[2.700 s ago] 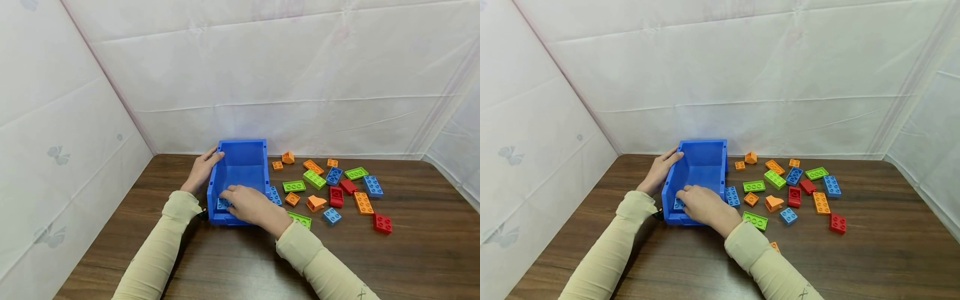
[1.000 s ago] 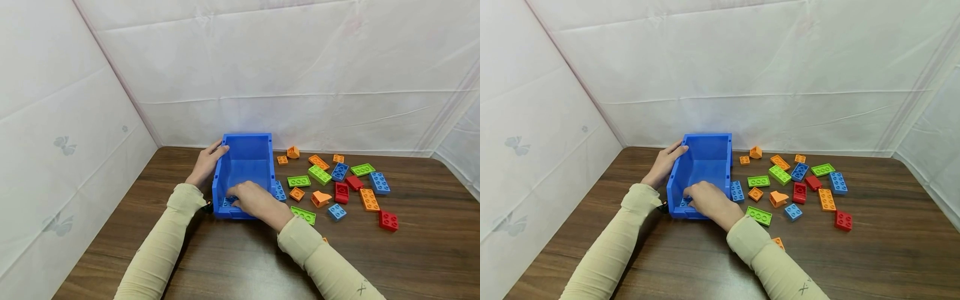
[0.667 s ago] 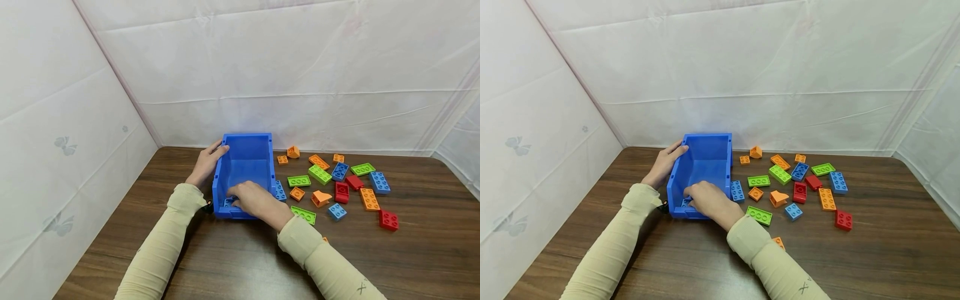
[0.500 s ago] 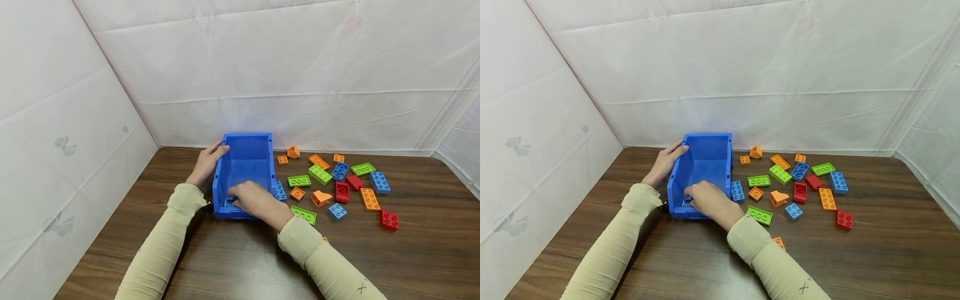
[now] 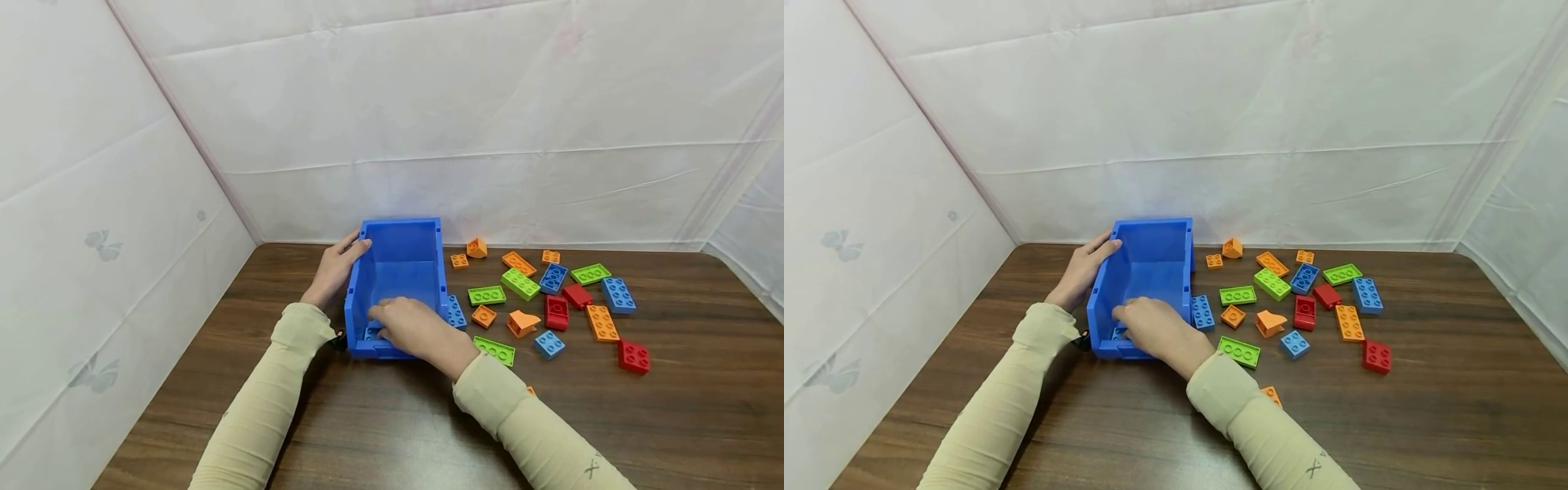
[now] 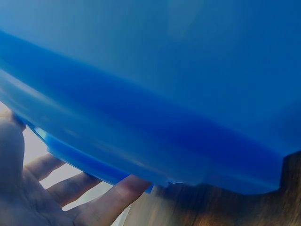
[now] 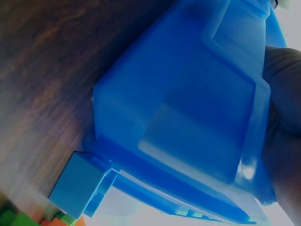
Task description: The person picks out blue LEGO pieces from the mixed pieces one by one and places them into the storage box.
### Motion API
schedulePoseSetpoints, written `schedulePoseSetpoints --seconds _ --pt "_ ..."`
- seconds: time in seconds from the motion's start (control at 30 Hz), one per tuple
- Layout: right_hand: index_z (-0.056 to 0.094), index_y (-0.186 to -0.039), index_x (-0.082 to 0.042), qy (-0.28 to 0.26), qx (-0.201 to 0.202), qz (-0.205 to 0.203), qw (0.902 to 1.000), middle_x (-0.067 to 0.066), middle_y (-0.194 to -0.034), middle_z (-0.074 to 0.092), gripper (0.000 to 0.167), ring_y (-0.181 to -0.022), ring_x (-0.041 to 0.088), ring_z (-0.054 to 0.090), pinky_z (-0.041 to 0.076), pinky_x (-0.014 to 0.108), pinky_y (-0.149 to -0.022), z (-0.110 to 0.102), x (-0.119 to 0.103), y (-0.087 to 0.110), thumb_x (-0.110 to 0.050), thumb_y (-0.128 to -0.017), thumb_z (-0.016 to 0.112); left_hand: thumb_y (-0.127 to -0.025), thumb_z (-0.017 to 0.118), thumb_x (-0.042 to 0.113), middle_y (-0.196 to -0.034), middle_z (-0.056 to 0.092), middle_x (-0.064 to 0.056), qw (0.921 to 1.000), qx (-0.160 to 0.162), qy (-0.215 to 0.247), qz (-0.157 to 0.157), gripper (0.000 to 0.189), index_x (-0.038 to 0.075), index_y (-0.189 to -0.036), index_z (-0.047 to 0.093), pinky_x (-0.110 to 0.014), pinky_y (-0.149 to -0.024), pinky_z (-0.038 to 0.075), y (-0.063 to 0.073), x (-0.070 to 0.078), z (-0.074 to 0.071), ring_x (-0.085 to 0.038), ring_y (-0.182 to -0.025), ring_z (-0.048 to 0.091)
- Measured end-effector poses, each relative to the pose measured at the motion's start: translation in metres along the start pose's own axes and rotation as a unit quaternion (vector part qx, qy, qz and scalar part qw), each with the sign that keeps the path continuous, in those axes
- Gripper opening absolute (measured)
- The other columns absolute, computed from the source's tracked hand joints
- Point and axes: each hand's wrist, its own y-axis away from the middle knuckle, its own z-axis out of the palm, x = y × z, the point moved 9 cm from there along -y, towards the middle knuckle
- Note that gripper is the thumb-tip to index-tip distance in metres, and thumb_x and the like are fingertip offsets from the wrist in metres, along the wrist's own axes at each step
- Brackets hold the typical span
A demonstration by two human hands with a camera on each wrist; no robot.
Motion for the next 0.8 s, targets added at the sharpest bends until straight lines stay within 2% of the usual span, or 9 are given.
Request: schedulePoseSetpoints --seconds 0.17,0.37,0.57,0.67,0.8 --pt "0.073 -0.130 -0.008 0.003 0.022 -0.029 0.9993 0.009 -0.118 0.075 0.028 -0.104 0.022 0.072 0.059 0.037 -0.093 -0.010 -0.007 0.003 -0.011 -0.102 0.074 -0.102 0.063 0.060 -0.163 0.046 -0.012 0.9997 0.003 -0.024 0.008 0.074 0.029 -0.166 0.041 -0.059 -0.108 0.049 0.000 0.002 -0.002 -0.041 -0.141 0.051" --pt "0.072 -0.135 -0.007 -0.028 0.056 -0.013 0.9980 0.010 -0.123 0.073 0.033 -0.108 0.023 0.072 0.059 0.039 -0.094 -0.033 -0.006 0.010 -0.010 -0.102 0.073 -0.103 0.061 0.060 -0.162 0.047 -0.012 0.9997 0.001 -0.024 0.006 0.072 0.031 -0.166 0.041 -0.057 -0.106 0.051 0.001 0.002 -0.003 -0.041 -0.139 0.054" --pt "0.072 -0.133 -0.004 -0.027 0.112 -0.022 0.9931 0.010 -0.122 0.074 0.033 -0.109 0.023 0.072 0.059 0.037 -0.093 -0.065 -0.002 0.020 -0.008 -0.101 0.075 -0.103 0.062 0.060 -0.161 0.047 -0.013 1.0000 0.000 -0.008 -0.003 0.073 0.031 -0.166 0.039 -0.059 -0.106 0.051 0.001 0.000 -0.003 -0.042 -0.138 0.055" --pt "0.072 -0.133 -0.004 -0.023 0.140 -0.015 0.9897 0.010 -0.122 0.074 0.033 -0.107 0.023 0.072 0.060 0.036 -0.092 -0.082 0.004 0.028 -0.007 -0.100 0.075 -0.103 0.062 0.060 -0.161 0.048 -0.013 0.9999 0.000 -0.009 -0.005 0.074 0.030 -0.166 0.038 -0.060 -0.105 0.051 0.001 0.000 -0.004 -0.042 -0.137 0.055" --pt "0.072 -0.133 -0.003 -0.021 0.161 0.019 0.9865 0.012 -0.123 0.073 0.033 -0.105 0.025 0.072 0.061 0.037 -0.089 -0.101 0.017 0.040 -0.007 -0.101 0.075 -0.102 0.062 0.062 -0.159 0.050 -0.013 0.9997 0.006 -0.023 0.002 0.076 0.029 -0.166 0.039 -0.060 -0.106 0.050 0.002 0.001 -0.004 -0.042 -0.137 0.055"
